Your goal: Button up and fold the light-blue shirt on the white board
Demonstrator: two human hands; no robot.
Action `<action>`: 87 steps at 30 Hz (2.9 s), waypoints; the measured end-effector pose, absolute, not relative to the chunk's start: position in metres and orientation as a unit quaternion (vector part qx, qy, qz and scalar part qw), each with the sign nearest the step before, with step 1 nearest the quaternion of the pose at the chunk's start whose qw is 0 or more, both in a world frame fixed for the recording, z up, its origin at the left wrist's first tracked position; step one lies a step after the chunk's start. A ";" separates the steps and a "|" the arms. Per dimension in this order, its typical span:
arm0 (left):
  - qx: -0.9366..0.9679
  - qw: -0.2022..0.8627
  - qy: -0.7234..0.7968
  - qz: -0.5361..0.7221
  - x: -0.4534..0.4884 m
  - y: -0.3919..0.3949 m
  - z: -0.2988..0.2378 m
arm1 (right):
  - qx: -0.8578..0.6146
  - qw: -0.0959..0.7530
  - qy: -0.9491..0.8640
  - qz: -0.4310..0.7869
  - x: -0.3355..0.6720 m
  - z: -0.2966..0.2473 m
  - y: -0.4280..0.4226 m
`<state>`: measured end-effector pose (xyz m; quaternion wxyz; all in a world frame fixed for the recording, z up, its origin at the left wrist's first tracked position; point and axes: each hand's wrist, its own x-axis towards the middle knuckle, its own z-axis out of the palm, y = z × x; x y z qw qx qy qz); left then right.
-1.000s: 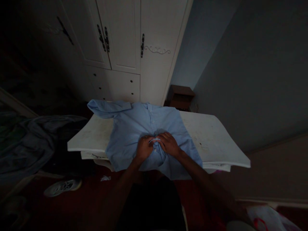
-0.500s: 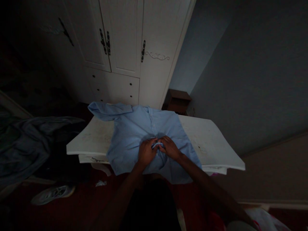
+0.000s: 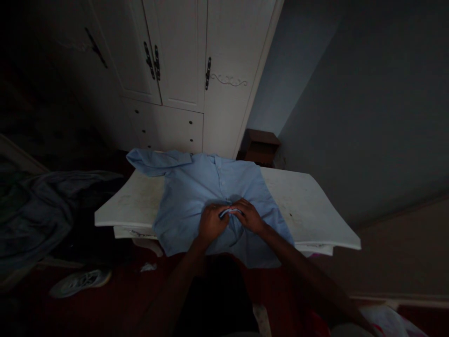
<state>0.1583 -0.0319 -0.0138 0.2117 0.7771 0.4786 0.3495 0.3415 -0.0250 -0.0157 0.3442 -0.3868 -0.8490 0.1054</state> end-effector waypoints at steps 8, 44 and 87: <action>0.771 0.204 0.485 0.359 0.159 -0.031 -0.013 | -0.374 0.410 -0.823 0.124 0.345 -0.019 -0.022; 0.756 0.217 0.512 0.344 0.156 -0.028 -0.024 | -0.400 0.385 -0.757 0.345 0.347 -0.021 -0.009; 0.721 0.245 0.545 0.351 0.158 -0.030 -0.019 | -0.449 0.415 -0.699 0.370 0.340 -0.029 -0.008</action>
